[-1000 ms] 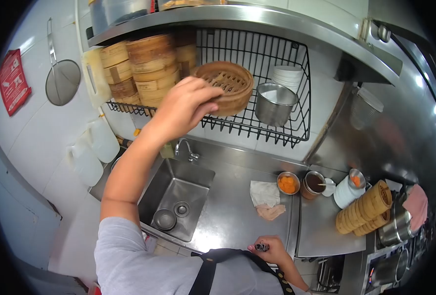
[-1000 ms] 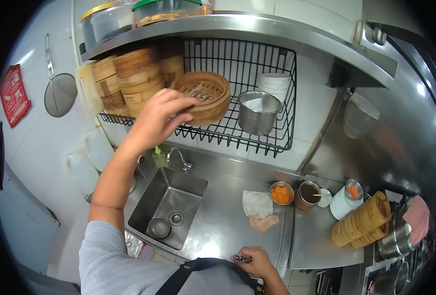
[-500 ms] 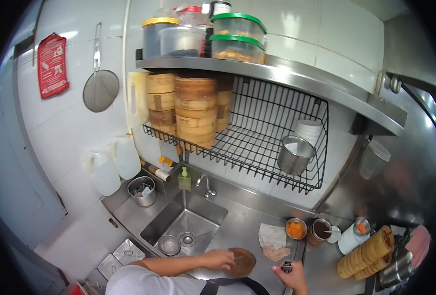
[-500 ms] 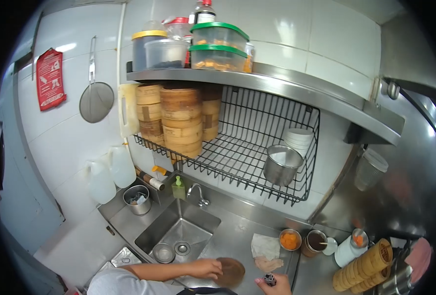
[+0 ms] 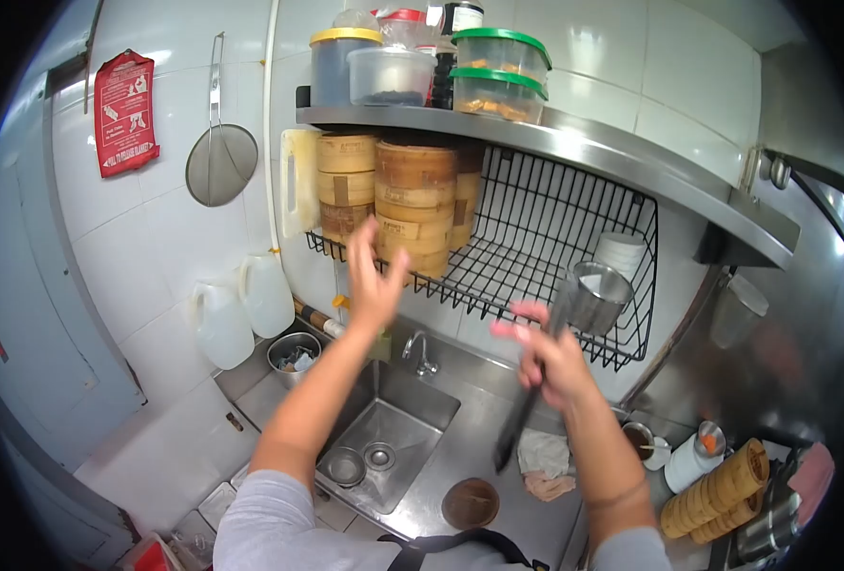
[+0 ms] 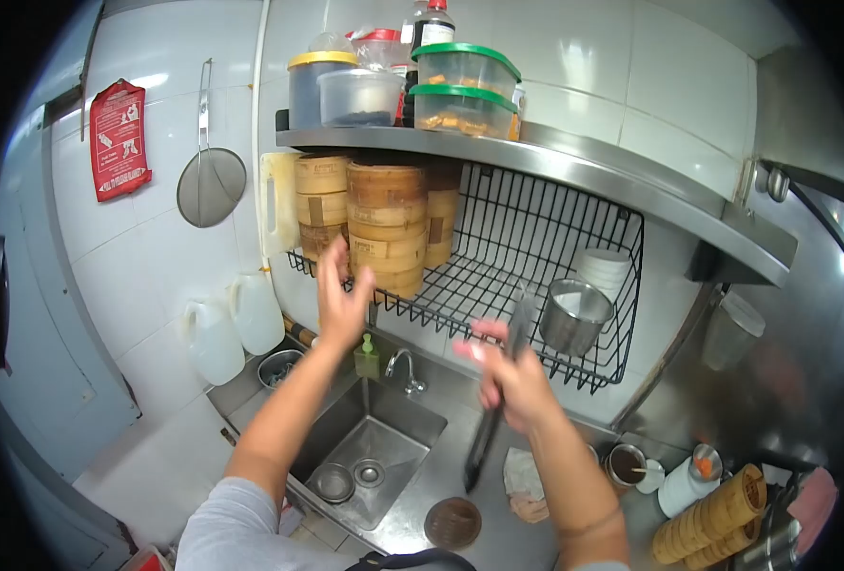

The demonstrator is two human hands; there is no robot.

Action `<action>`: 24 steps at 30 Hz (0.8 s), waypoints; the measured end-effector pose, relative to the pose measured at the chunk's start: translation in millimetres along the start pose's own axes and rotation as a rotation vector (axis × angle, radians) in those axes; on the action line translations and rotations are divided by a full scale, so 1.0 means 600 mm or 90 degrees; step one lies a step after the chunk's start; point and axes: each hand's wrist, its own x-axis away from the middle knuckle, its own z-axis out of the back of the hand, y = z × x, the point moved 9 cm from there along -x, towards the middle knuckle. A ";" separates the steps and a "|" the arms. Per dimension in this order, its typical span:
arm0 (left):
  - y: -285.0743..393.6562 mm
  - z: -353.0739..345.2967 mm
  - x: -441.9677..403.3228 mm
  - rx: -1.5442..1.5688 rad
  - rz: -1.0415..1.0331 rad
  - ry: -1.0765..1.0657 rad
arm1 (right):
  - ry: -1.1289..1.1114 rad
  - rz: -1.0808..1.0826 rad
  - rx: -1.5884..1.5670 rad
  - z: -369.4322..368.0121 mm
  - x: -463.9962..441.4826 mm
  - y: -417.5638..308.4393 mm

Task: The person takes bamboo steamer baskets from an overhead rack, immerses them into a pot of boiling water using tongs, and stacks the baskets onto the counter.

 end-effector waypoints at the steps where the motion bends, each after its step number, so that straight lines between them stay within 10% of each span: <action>1: -0.045 -0.004 -0.044 -0.006 0.033 0.028 | -0.006 0.001 -0.015 -0.022 -0.038 -0.019; 7: -0.130 -0.048 -0.129 -0.071 0.238 -0.075 | 0.081 -0.034 0.056 -0.056 -0.234 -0.044; 10: -0.127 -0.084 -0.109 0.239 0.441 -0.307 | 0.106 -0.033 0.092 -0.042 -0.267 -0.045; 14: -0.044 -0.135 -0.074 0.336 0.398 -0.481 | 0.058 -0.034 0.153 -0.019 -0.273 -0.050; 24: 0.024 -0.162 -0.063 0.325 0.186 -0.435 | 0.060 -0.020 0.142 0.030 -0.214 -0.072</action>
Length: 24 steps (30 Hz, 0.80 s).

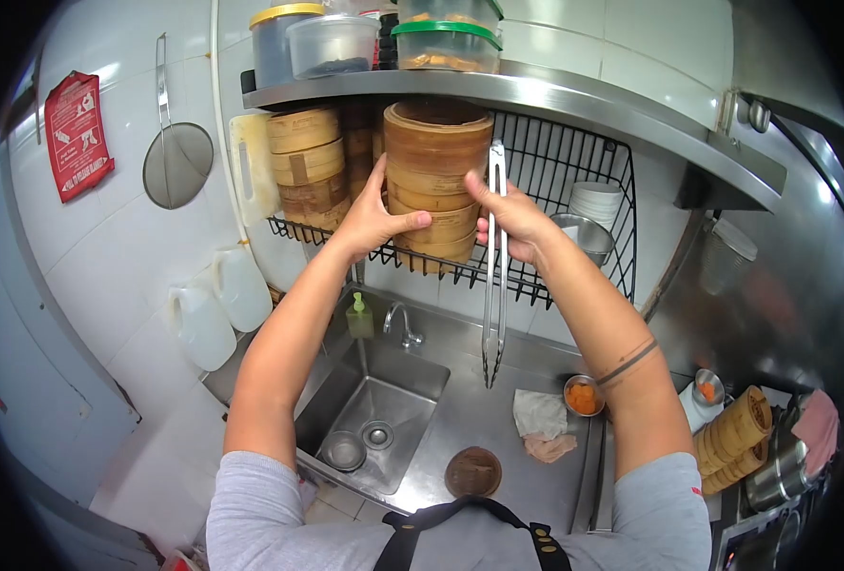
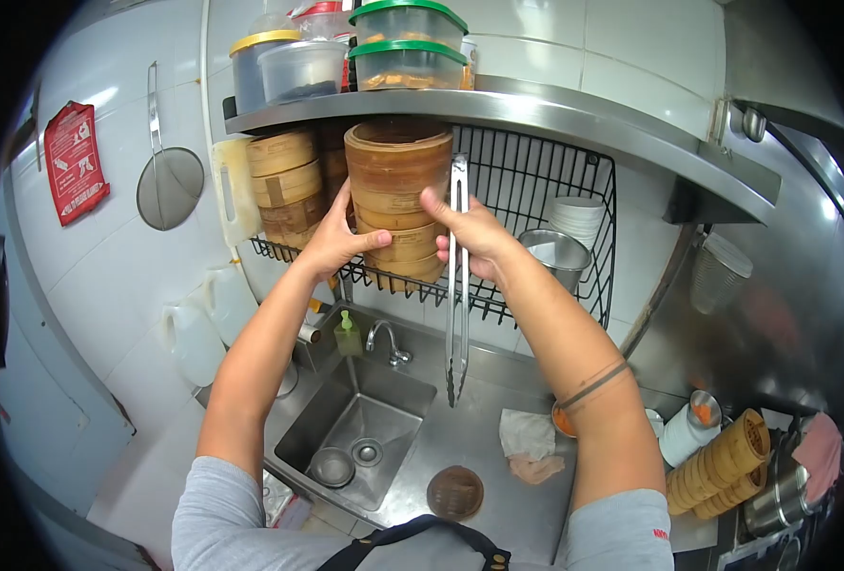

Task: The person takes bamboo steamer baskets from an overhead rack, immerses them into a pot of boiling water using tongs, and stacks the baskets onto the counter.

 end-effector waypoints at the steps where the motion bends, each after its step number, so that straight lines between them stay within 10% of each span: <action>1: 0.002 0.000 0.001 -0.017 -0.003 0.017 | 0.003 0.000 -0.002 0.004 0.003 0.001; 24: -0.018 -0.032 -0.006 -0.051 -0.078 -0.006 | -0.053 0.067 0.021 0.043 0.031 -0.025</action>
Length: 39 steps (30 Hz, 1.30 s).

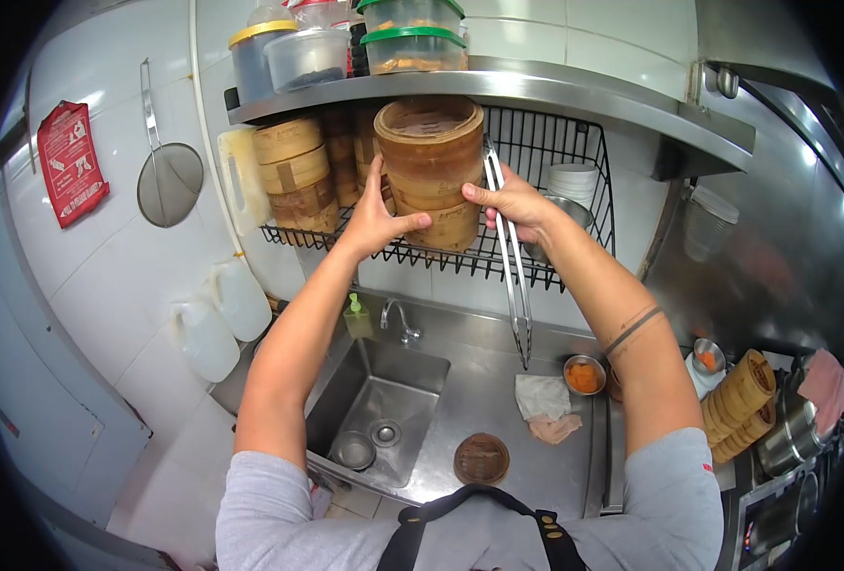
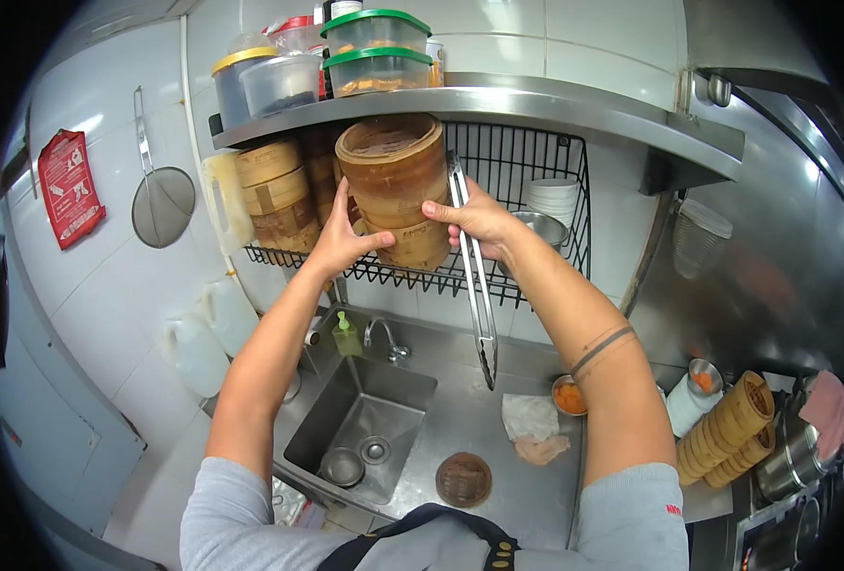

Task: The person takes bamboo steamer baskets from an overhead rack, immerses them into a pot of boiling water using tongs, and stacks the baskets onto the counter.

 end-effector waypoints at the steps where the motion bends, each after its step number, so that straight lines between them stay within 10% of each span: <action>1: -0.005 0.001 0.001 0.034 0.008 -0.019 | 0.001 -0.003 0.001 -0.002 0.003 0.002; 39: 0.091 -0.097 -0.005 0.076 -0.146 -0.100 | 0.121 0.142 0.147 0.065 0.172 -0.054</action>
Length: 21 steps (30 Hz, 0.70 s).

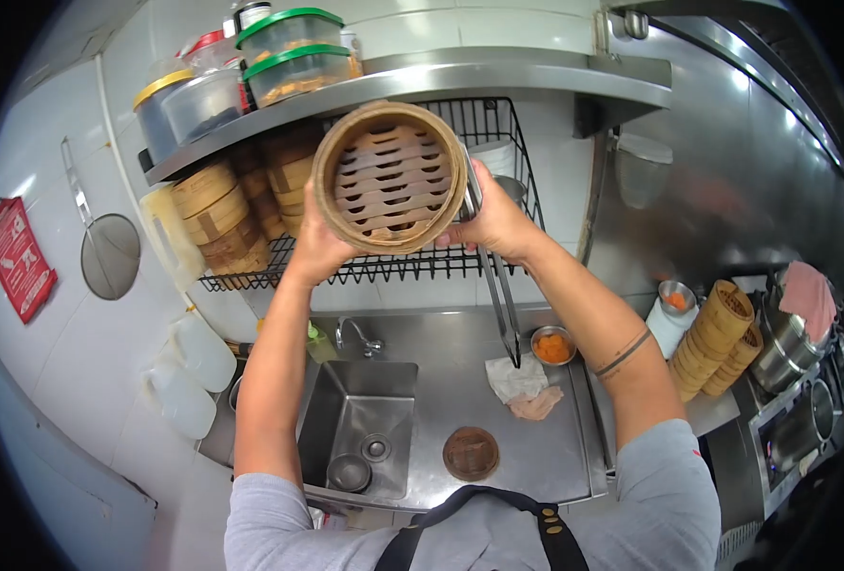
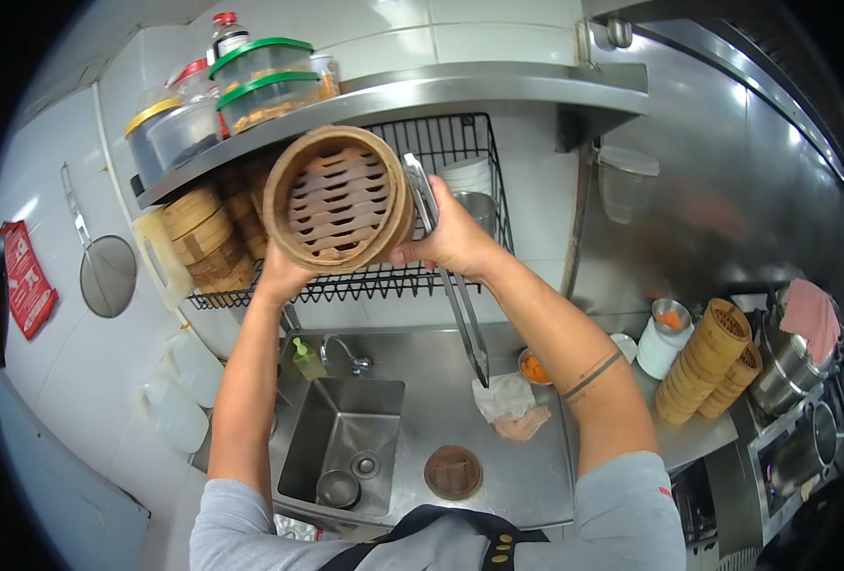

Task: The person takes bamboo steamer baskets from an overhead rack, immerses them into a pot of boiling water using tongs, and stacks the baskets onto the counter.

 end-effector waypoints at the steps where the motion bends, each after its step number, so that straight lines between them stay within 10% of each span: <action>1: -0.006 0.011 0.004 -0.019 -0.001 0.007 | -0.013 0.025 0.003 0.003 0.007 -0.018; 6: 0.086 -0.019 0.003 -0.050 0.006 0.016 | 0.077 0.240 0.051 0.045 0.078 -0.107; 21: 0.344 -0.597 -0.008 0.317 0.009 -0.187 | 0.339 -0.068 0.089 0.376 0.613 -0.234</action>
